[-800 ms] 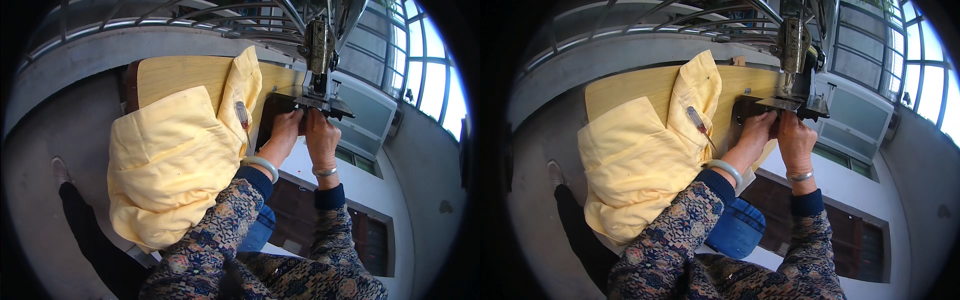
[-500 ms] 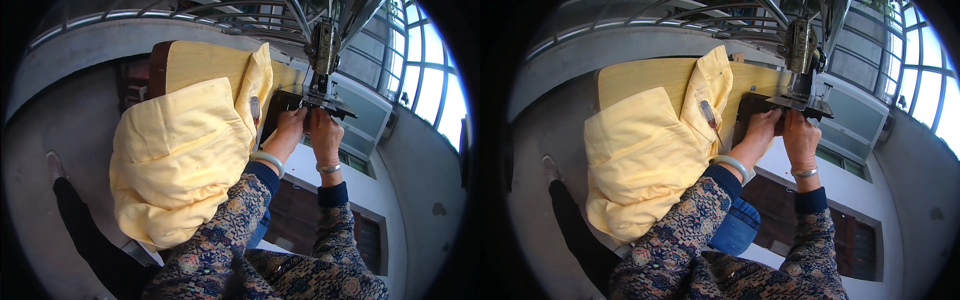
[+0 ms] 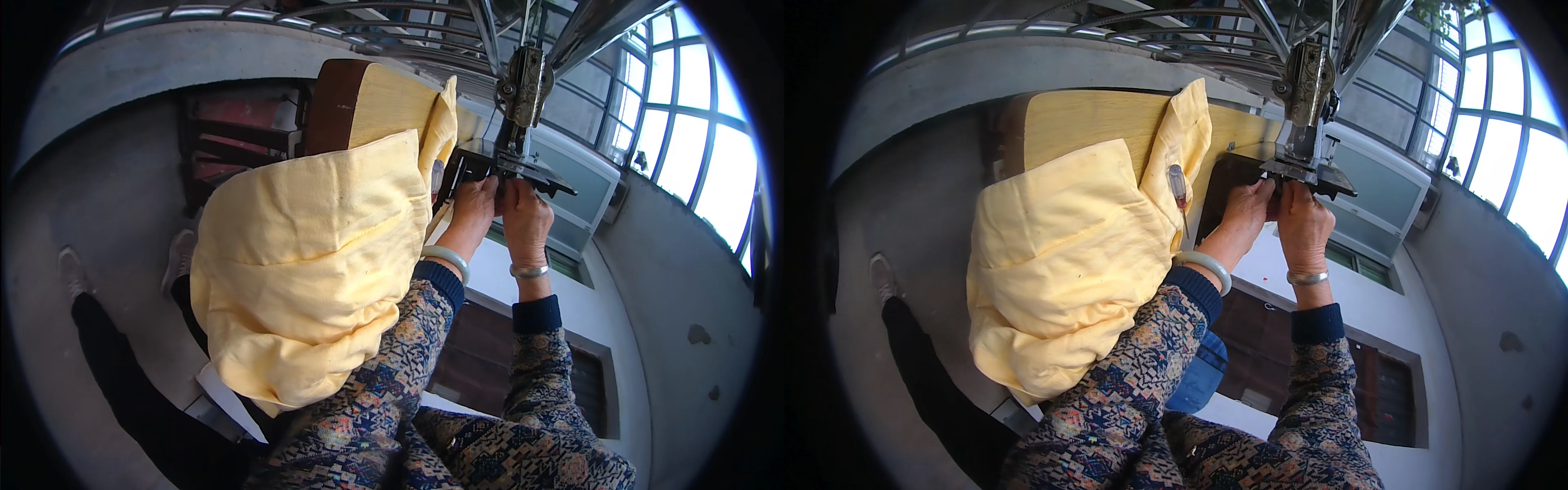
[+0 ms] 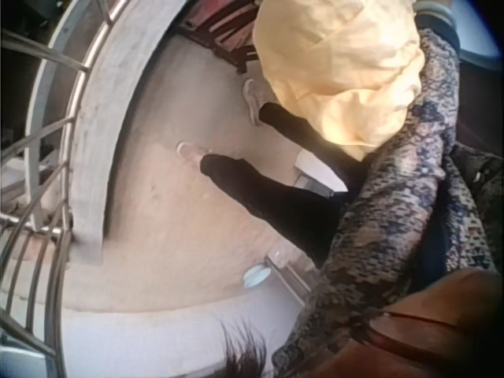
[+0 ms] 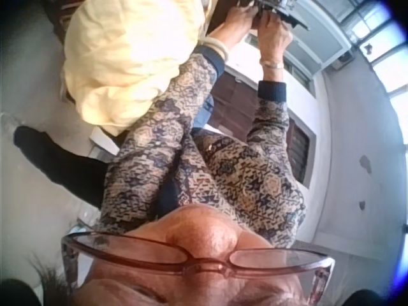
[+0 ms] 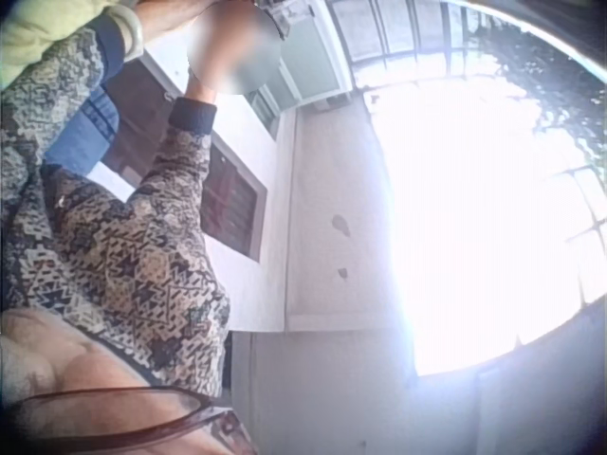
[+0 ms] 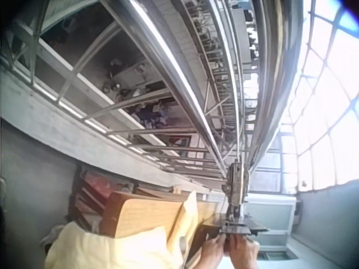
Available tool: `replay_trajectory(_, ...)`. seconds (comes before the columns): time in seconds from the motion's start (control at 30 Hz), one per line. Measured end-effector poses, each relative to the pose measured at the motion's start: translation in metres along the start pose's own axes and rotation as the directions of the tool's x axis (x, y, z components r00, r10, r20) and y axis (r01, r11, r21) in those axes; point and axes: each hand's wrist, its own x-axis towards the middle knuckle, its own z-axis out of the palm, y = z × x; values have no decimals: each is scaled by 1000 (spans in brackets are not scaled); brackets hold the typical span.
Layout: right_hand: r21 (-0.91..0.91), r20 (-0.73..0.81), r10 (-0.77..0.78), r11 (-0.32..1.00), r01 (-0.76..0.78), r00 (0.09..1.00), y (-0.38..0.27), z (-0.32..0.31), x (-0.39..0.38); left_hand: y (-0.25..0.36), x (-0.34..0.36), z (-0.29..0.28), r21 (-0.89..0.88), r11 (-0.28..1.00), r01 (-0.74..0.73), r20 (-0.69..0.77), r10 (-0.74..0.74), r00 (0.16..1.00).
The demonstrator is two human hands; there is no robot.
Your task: The person uses a screwdriver to adjust and tighten components on a sewing machine. They repeatedly loosen and tighten screws on the machine's head and base, occasionally repositioning the machine and wiping the surface with a cloth.
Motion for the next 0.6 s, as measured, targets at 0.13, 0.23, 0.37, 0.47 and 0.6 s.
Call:
replay_trajectory(0.13,-3,17,29,1000,-29,999,0,1,0,-2,4,0,17,1000,14,7,-14,1000)
replay_trajectory(0.23,17,25,33,999,-34,999,0,2,-2,-3,5,-2,76,997,10,15,-11,1000)
replay_trajectory(0.37,12,59,60,998,-61,996,0,1,-3,-4,6,-2,108,994,35,1,-35,999)
replay_trajectory(0.47,28,49,53,998,-55,997,0,0,-4,-3,5,-1,71,996,58,-3,-58,998)
replay_trajectory(0.6,46,26,33,998,-34,999,0,0,-4,-1,3,0,95,995,38,-4,-37,999)
